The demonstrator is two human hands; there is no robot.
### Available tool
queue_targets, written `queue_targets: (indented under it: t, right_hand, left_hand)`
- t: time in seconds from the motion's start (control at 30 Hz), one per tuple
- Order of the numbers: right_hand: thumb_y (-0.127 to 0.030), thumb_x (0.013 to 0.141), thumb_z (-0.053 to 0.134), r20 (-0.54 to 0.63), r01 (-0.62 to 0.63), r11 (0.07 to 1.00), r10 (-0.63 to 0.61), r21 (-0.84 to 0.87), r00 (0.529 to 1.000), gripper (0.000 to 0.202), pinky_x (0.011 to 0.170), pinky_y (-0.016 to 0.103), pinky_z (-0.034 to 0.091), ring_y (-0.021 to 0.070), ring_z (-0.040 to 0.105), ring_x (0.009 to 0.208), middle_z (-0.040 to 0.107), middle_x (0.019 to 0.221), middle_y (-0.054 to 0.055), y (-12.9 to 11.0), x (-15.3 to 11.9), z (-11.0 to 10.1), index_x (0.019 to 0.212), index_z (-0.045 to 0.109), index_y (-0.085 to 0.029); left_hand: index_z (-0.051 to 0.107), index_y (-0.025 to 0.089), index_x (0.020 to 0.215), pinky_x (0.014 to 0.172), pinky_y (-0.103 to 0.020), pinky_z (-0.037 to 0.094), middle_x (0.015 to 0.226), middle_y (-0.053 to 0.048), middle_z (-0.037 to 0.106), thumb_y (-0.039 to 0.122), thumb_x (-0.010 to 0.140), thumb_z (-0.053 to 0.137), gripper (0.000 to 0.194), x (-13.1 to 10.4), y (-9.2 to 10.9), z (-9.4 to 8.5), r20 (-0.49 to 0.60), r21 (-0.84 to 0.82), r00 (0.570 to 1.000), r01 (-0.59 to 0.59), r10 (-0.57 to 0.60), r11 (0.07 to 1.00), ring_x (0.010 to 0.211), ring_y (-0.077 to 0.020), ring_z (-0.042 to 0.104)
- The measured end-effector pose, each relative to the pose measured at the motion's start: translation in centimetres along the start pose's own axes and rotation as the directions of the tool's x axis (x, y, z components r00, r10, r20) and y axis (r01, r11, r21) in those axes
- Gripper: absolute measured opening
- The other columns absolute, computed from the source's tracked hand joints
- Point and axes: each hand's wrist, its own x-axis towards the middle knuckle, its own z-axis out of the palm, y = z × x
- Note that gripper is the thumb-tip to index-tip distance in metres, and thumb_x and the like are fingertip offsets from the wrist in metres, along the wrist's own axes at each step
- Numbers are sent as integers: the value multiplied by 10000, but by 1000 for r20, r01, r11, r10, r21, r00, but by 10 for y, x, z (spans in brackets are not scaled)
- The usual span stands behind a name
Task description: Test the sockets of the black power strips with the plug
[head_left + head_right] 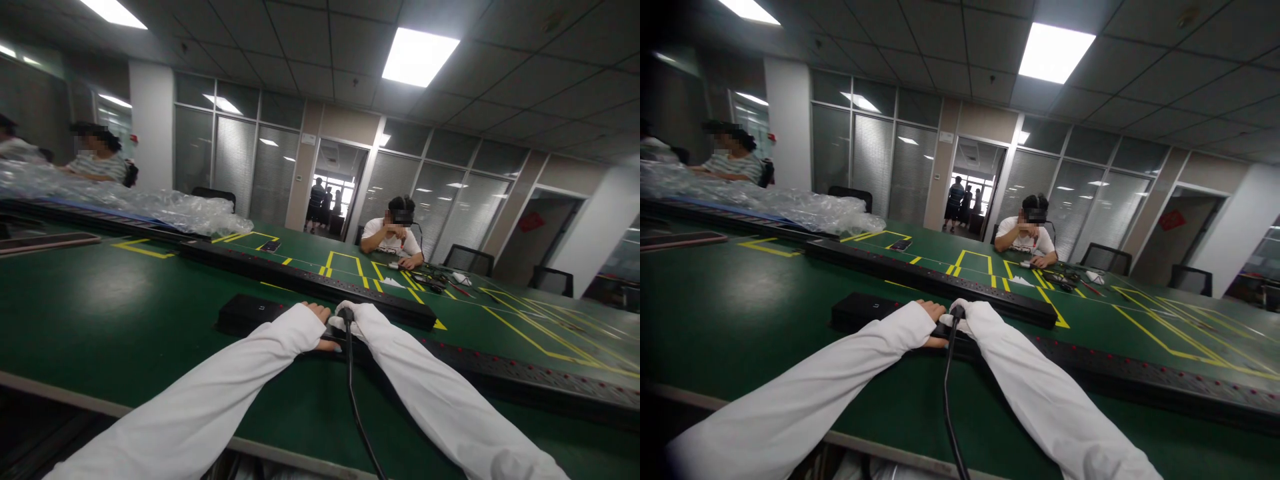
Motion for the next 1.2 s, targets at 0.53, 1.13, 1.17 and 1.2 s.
queue_targets:
  t: [0.53,1.13,1.17,1.2]
  right_hand:
    - [-548,752,445,31,67,996,-66,-51,997,514,515,215,360,95,443,487,493,534,-29,-8,1,-7,1173,504,-260]
    - [-524,732,473,1,156,988,-156,-20,988,539,678,233,451,131,588,700,646,805,2,-7,-2,5,1199,483,-257]
    - [-520,728,482,-14,172,985,-172,-9,985,543,682,235,452,132,587,706,645,815,4,-6,-3,5,1200,484,-251]
    - [-518,722,492,-30,181,983,-181,-2,983,547,684,238,454,134,585,712,644,823,6,-6,-4,5,1198,487,-248]
  left_hand:
    - [527,162,949,725,-382,407,891,-106,593,743,631,354,684,0,4,5,10,-15,998,69,-68,998,811,-271,566]
    - [510,145,988,743,-387,394,914,-121,598,713,635,402,677,-1,5,1,58,-7,995,79,-79,997,838,-282,555]
    - [507,146,994,742,-385,393,915,-121,597,709,633,410,676,-1,5,1,55,-8,995,83,-83,996,842,-282,554]
    - [505,145,998,741,-383,393,911,-120,597,705,631,418,675,0,5,1,51,-9,995,87,-86,996,843,-283,554]
